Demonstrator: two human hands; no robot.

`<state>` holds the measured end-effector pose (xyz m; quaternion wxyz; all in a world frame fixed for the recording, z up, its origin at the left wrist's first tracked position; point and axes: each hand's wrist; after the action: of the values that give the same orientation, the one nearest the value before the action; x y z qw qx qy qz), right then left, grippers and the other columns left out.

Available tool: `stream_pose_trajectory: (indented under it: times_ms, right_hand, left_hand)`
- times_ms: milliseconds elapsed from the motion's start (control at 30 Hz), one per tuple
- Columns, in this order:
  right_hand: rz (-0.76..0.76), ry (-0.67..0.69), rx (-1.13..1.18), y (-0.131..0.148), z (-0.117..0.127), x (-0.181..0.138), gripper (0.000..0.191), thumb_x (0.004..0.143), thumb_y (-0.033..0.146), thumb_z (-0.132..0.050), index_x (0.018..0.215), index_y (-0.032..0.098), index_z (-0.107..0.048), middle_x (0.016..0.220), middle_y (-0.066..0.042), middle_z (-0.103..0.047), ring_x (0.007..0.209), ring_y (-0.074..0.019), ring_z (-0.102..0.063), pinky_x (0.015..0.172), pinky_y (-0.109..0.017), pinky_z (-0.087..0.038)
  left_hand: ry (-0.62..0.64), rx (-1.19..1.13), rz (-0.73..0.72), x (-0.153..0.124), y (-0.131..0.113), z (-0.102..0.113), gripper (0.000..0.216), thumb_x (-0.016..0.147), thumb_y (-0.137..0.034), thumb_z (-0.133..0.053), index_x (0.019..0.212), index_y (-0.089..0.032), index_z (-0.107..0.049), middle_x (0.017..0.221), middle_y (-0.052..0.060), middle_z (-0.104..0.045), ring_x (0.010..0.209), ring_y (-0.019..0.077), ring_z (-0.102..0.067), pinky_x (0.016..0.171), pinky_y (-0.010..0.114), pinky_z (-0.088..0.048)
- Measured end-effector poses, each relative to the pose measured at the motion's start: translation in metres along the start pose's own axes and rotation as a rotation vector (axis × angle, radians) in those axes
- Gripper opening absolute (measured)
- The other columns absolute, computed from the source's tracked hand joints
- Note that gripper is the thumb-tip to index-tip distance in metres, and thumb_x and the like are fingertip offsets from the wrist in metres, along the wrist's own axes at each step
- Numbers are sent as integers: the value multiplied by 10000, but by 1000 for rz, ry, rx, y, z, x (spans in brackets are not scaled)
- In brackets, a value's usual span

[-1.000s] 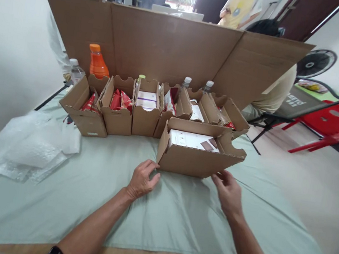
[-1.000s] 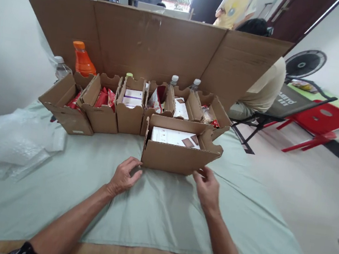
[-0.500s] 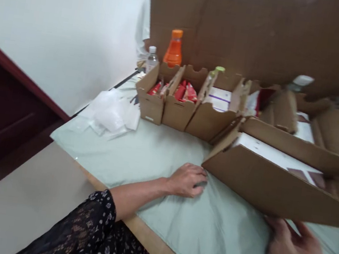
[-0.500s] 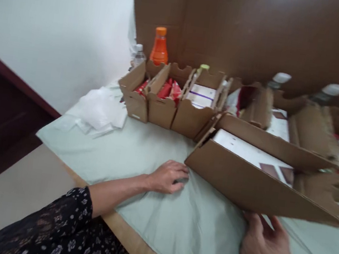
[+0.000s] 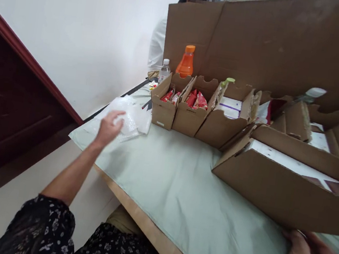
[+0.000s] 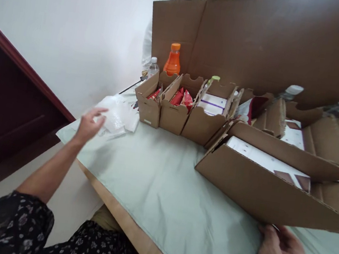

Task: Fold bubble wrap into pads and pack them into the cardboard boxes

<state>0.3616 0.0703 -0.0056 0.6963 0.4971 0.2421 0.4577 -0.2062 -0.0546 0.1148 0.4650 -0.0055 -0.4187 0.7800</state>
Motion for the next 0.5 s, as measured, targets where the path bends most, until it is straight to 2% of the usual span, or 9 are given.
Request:
stream_pose_trajectory:
  times_ms: [33, 100, 200, 267, 333, 400, 500]
  right_hand:
    - [13, 9, -8, 3, 1, -2, 215, 610, 470, -688, 772, 330, -676, 885, -224, -724, 875, -391, -712, 734, -598, -460]
    - [36, 13, -9, 8, 4, -4, 210, 623, 486, -692, 763, 330, -672, 892, -237, -722, 877, -384, -713, 697, -587, -447]
    - [33, -3, -11, 9, 3, -2, 231, 603, 519, -684, 739, 333, -659, 825, -220, -707, 801, -355, -699, 682, -577, -439]
    - [15, -23, -4, 8, 0, 1, 277, 562, 560, -660, 720, 333, -644, 779, -205, -694, 735, -334, -679, 686, -577, -444]
    - [-8, -44, 4, 7, -2, 5, 313, 515, 580, -639, 705, 332, -630, 740, -190, -679, 699, -327, -670, 690, -576, -453]
    - [-30, -48, 5, 6, -2, 7, 309, 495, 556, -627, 707, 331, -624, 718, -175, -670, 695, -335, -678, 699, -573, -466]
    - [-19, -36, -31, 2, -1, 11, 256, 507, 480, -612, 713, 329, -635, 701, -162, -678, 728, -356, -695, 732, -570, -489]
  left_hand:
    - [-73, 82, 90, 26, 10, 11, 461, 843, -128, -547, 1280, -157, -691, 1408, 120, -671, 1339, 271, -593, 1165, 428, -453]
    - [-78, 109, 147, 66, 25, 23, 540, 733, -71, -586, 1259, -115, -700, 1398, 155, -665, 1385, 311, -552, 1219, 453, -386]
    - [-43, 81, 201, 97, 38, 16, 483, 630, -61, -648, 1096, -132, -754, 1234, 127, -737, 1306, 323, -603, 1187, 435, -414]
    - [-52, 45, 244, 105, 43, 5, 332, 622, -62, -651, 926, -144, -758, 1029, 91, -767, 1157, 304, -671, 1102, 411, -479]
    - [-125, 3, 281, 109, 42, 0, 179, 665, -68, -624, 802, -139, -715, 869, 69, -739, 1043, 279, -690, 1037, 398, -504]
    - [-258, -46, 290, 110, 37, 8, 109, 739, -87, -589, 789, -135, -674, 847, 58, -712, 1047, 251, -672, 1022, 376, -500]
    - [-469, -154, 256, 105, 21, 35, 121, 855, -154, -547, 918, -133, -647, 930, 42, -701, 1074, 201, -645, 981, 326, -520]
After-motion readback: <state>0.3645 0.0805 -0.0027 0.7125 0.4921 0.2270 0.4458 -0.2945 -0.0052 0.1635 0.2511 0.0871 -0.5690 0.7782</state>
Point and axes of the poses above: each hand's wrist, its own x-axis towards the middle knuckle, its own z-axis out of the back of the hand, y = z × x
